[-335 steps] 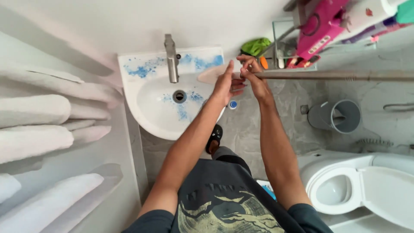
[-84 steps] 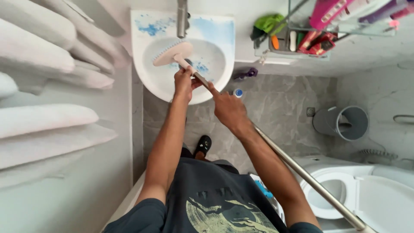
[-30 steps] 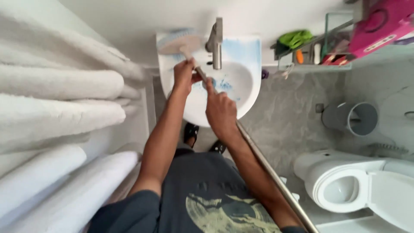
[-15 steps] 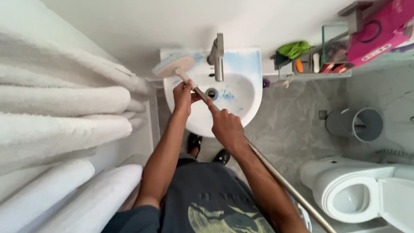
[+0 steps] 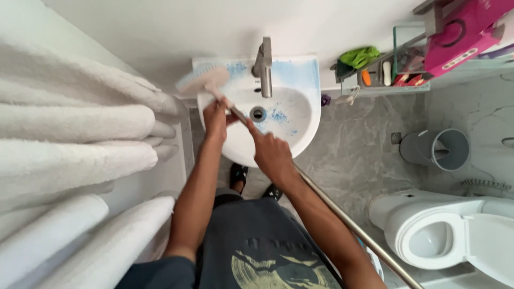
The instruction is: The person cleans a bathroom sink by applying cleaning powder and then scrubbing it with a brush.
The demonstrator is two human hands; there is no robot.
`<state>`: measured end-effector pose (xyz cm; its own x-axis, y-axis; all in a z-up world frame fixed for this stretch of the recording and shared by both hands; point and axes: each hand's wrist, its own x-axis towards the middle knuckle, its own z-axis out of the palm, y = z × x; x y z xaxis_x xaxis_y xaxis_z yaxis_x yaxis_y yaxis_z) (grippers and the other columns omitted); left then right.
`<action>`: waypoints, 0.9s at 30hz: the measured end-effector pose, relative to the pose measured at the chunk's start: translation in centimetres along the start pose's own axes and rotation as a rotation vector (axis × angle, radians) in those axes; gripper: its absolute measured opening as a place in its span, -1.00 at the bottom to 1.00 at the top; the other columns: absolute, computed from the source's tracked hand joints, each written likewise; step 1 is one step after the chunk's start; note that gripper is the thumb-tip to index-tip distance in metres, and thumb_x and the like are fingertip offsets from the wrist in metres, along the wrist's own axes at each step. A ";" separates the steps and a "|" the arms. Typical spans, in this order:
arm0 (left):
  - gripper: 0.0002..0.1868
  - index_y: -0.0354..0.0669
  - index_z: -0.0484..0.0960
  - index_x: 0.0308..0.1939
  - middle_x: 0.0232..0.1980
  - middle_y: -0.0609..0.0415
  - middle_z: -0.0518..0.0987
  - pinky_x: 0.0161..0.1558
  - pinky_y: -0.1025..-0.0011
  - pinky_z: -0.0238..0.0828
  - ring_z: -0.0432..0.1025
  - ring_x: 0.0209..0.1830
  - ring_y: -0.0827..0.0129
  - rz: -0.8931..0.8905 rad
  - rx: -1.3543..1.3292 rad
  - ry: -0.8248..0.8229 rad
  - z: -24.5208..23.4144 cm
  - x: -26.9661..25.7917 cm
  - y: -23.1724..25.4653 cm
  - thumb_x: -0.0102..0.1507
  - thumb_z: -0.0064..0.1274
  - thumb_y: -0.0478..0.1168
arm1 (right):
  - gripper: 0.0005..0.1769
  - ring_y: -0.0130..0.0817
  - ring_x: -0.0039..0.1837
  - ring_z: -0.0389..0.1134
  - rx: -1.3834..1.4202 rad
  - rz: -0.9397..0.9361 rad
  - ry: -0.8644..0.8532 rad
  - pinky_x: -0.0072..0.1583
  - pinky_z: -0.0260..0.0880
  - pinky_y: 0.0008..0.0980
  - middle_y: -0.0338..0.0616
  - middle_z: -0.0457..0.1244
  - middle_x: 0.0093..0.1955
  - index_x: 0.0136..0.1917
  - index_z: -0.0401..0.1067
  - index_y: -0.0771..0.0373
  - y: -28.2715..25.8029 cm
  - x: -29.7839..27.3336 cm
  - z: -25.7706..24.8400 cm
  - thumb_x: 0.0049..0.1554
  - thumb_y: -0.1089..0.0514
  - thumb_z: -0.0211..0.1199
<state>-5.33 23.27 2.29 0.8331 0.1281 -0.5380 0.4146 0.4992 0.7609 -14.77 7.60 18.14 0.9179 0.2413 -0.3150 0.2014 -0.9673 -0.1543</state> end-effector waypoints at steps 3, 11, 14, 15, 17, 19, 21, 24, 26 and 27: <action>-0.63 -0.47 0.51 -0.03 -0.22 -0.10 0.59 -0.33 0.22 0.78 0.64 -0.38 0.11 0.040 0.031 -0.021 0.7 2.1 1.6 0.45 -0.03 -0.10 | -0.01 -0.03 -0.36 0.39 0.017 0.000 0.059 -0.32 0.41 -0.07 0.11 0.32 -0.29 0.69 -0.10 0.00 -0.5 1.4 0.0 0.07 0.35 0.14; -0.70 -0.33 0.55 0.03 -0.19 -0.01 0.58 -0.39 0.20 0.73 0.61 -0.34 0.20 -0.070 0.021 -0.040 2.2 -0.3 -4.0 0.36 0.07 -0.15 | -0.15 0.07 -0.33 0.40 0.100 0.104 -0.075 -0.28 0.41 0.06 0.17 0.34 -0.28 0.69 -0.14 -0.14 1.9 -2.5 -0.6 0.22 0.21 0.07; -0.68 -0.30 0.56 0.08 -0.17 0.01 0.60 -0.38 0.22 0.75 0.62 -0.34 0.23 -0.068 0.049 -0.052 3.9 0.7 -4.3 0.35 0.05 -0.14 | -0.20 0.12 -0.30 0.40 0.081 0.132 -0.048 -0.25 0.40 0.11 0.16 0.35 -0.28 0.68 -0.12 -0.14 3.0 -2.2 -1.0 0.26 0.17 0.06; -0.66 -0.32 0.58 0.10 -0.15 0.01 0.62 -0.34 0.25 0.78 0.64 -0.31 0.29 -0.040 0.077 -0.062 3.4 1.6 -4.3 0.37 0.05 -0.13 | -0.20 0.14 -0.29 0.40 0.060 0.122 0.004 -0.23 0.40 0.13 0.15 0.35 -0.28 0.69 -0.09 -0.12 2.8 -2.0 -1.0 0.25 0.18 0.06; -0.65 -0.40 0.56 0.08 -0.18 -0.06 0.61 -0.37 0.23 0.75 0.63 -0.38 0.22 -0.049 0.100 -0.082 4.7 1.8 -2.0 0.40 0.01 -0.13 | -0.21 0.14 -0.29 0.40 0.055 0.135 0.030 -0.23 0.40 0.13 0.14 0.35 -0.29 0.69 -0.08 -0.11 2.7 -1.5 -0.9 0.26 0.18 0.06; -0.62 -0.48 0.53 0.06 -0.21 -0.13 0.60 -0.40 0.22 0.71 0.62 -0.44 0.15 -0.039 0.117 -0.102 5.6 1.9 -1.1 0.43 -0.02 -0.12 | -0.22 0.14 -0.30 0.40 0.043 0.136 0.072 -0.23 0.40 0.13 0.13 0.35 -0.30 0.69 -0.06 -0.11 3.1 -1.1 -0.5 0.27 0.18 0.07; -0.64 -0.43 0.55 0.05 -0.18 -0.08 0.61 -0.39 0.25 0.72 0.62 -0.41 0.22 -0.005 0.139 -0.109 5.5 1.3 -2.2 0.42 -0.03 -0.12 | -0.15 0.12 -0.32 0.39 0.036 0.109 0.117 -0.26 0.40 0.10 0.12 0.34 -0.32 0.68 -0.04 -0.10 3.9 -1.5 0.8 0.18 0.19 0.11; -0.72 -0.31 0.54 0.02 -0.22 -0.02 0.58 -0.43 0.20 0.75 0.62 -0.45 0.18 -0.116 0.035 -0.107 5.2 -0.6 -2.5 0.36 -0.03 -0.16 | -0.14 0.09 -0.33 0.40 0.015 0.098 0.104 -0.27 0.40 0.07 0.13 0.33 -0.32 0.68 -0.05 -0.11 4.0 -1.8 0.4 0.17 0.19 0.13; -0.71 -0.36 0.55 -0.02 -0.23 -0.04 0.57 -0.42 0.20 0.74 0.61 -0.43 0.19 -0.048 0.059 -0.108 5.1 1.7 -3.3 0.38 -0.02 -0.15 | -0.18 0.09 -0.33 0.40 0.037 0.126 0.060 -0.27 0.40 0.08 0.13 0.33 -0.33 0.68 -0.06 -0.11 3.8 -1.2 -0.3 0.23 0.16 0.11; -0.70 -0.41 0.55 -0.05 -0.23 -0.05 0.56 -0.42 0.21 0.74 0.60 -0.41 0.21 0.034 0.088 -0.109 5.0 2.8 -3.6 0.40 0.00 -0.14 | -0.23 0.10 -0.32 0.40 0.066 0.148 0.029 -0.26 0.40 0.09 0.12 0.34 -0.34 0.68 -0.07 -0.11 3.6 -0.9 -0.6 0.28 0.13 0.10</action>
<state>-2.67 17.58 -0.17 0.8801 0.0477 -0.4724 0.4120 0.4180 0.8097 -14.69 3.85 18.40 0.9454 0.0936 -0.3121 0.0416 -0.9847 -0.1694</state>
